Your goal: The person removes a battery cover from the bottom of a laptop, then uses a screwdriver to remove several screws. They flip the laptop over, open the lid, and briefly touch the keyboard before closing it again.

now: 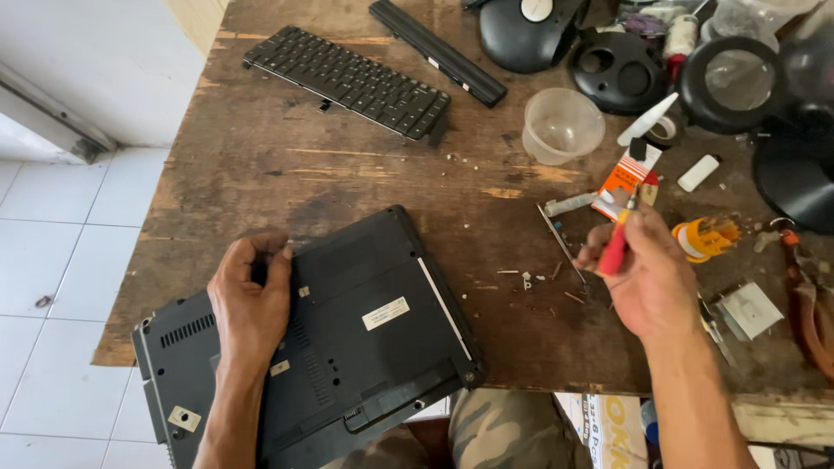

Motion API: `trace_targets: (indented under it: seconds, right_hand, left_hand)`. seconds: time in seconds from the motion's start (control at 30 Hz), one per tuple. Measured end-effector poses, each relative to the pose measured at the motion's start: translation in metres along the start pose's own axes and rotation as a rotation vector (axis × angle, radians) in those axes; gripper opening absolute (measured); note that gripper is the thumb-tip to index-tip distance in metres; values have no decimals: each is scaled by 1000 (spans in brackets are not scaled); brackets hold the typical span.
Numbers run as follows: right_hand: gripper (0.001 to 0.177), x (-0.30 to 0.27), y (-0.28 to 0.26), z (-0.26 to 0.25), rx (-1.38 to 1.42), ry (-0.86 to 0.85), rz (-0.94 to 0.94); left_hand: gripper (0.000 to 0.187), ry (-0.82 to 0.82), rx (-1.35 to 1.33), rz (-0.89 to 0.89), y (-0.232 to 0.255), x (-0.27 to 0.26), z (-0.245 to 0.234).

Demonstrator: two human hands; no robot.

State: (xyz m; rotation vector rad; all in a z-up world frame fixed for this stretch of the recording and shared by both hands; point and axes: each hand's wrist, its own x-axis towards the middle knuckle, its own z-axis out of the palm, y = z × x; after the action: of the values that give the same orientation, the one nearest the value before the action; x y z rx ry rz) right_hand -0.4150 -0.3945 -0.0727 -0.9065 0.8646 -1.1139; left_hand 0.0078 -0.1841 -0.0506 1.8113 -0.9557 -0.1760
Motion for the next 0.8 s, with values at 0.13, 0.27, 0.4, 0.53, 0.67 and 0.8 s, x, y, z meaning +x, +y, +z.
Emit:
trace_targets:
  seconds: [0.13, 0.27, 0.4, 0.53, 0.67, 0.8]
  right_hand:
    - [19, -4, -3, 13, -111, 33, 1]
    - [24, -1, 6, 17, -246, 70, -59]
    - [24, 1, 14, 22, -395, 42, -167]
    - [20, -2, 11, 29, -420, 17, -164]
    - [18, -1, 11, 34, -493, -13, -198]
    - [17, -1, 2, 46, -814, -10, -251]
  left_hand:
    - [19, -76, 67, -18, -4, 0, 0]
    - [12, -48, 67, 35, -1, 0, 0]
    - [9, 8, 49, 67, -3, 0, 1]
    - [10, 6, 56, 65, -1, -2, 0]
    - [15, 11, 16, 10, -1, -2, 0]
    - [15, 18, 23, -25, -1, -1, 1]
